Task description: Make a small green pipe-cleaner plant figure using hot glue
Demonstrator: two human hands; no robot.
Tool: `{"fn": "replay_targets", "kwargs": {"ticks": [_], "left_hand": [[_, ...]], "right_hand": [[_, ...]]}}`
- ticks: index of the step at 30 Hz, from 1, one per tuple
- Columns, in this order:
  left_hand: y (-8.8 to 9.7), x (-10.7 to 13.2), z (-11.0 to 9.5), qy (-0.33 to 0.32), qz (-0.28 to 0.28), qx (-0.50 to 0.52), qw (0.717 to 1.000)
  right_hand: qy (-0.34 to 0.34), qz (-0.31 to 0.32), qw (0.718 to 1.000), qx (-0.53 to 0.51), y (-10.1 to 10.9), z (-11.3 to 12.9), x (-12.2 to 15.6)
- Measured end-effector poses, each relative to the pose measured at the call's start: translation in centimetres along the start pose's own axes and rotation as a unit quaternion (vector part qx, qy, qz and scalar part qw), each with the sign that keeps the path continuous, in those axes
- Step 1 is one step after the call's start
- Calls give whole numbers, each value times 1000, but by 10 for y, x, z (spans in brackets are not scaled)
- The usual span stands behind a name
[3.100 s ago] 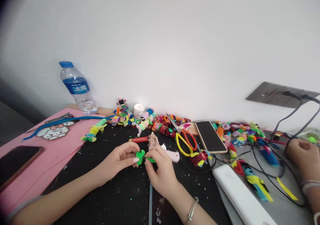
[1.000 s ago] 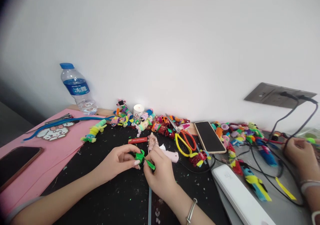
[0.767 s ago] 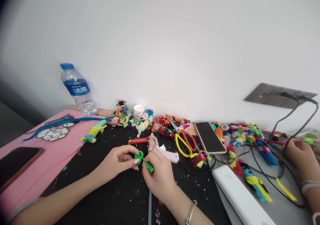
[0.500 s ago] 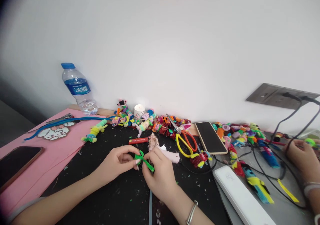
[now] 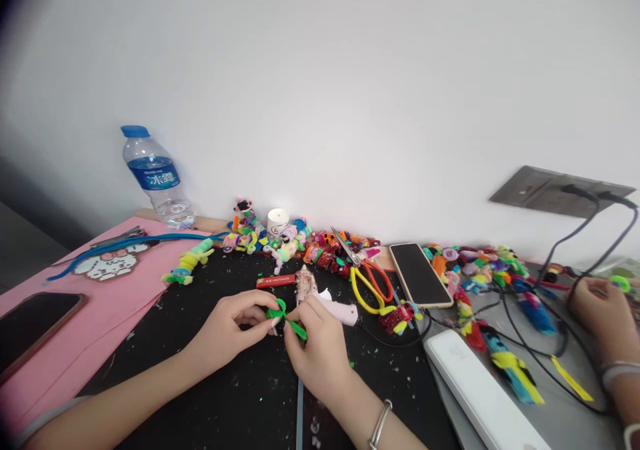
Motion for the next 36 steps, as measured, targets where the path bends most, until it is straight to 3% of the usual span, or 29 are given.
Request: {"fn": "replay_targets", "kwargs": {"ticks": [10, 16, 25, 30, 36], "left_hand": [[6, -6, 10, 55, -15, 91, 994], [13, -10, 12, 109, -31, 179, 977], [12, -9, 10, 107, -17, 276, 955], [12, -11, 12, 111, -25, 301, 947], [13, -11, 14, 106, -30, 318, 942]], "right_hand": [[37, 21, 999, -5, 10, 4, -3], [15, -77, 990, 121, 29, -14, -7], [-60, -10, 965, 255, 27, -36, 8], [-77, 37, 968, 235, 27, -44, 4], [-106, 11, 988, 114, 31, -47, 3]]}}
Point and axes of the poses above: each hand's wrist, its own x-axis away from the middle knuckle, its own y-axis out of the back of the hand, z = x × y, the point moved 5 cm from there along -x, towards the middle knuckle, and after that the axes turned 2 degrees about -z, right-handed, at the moved point
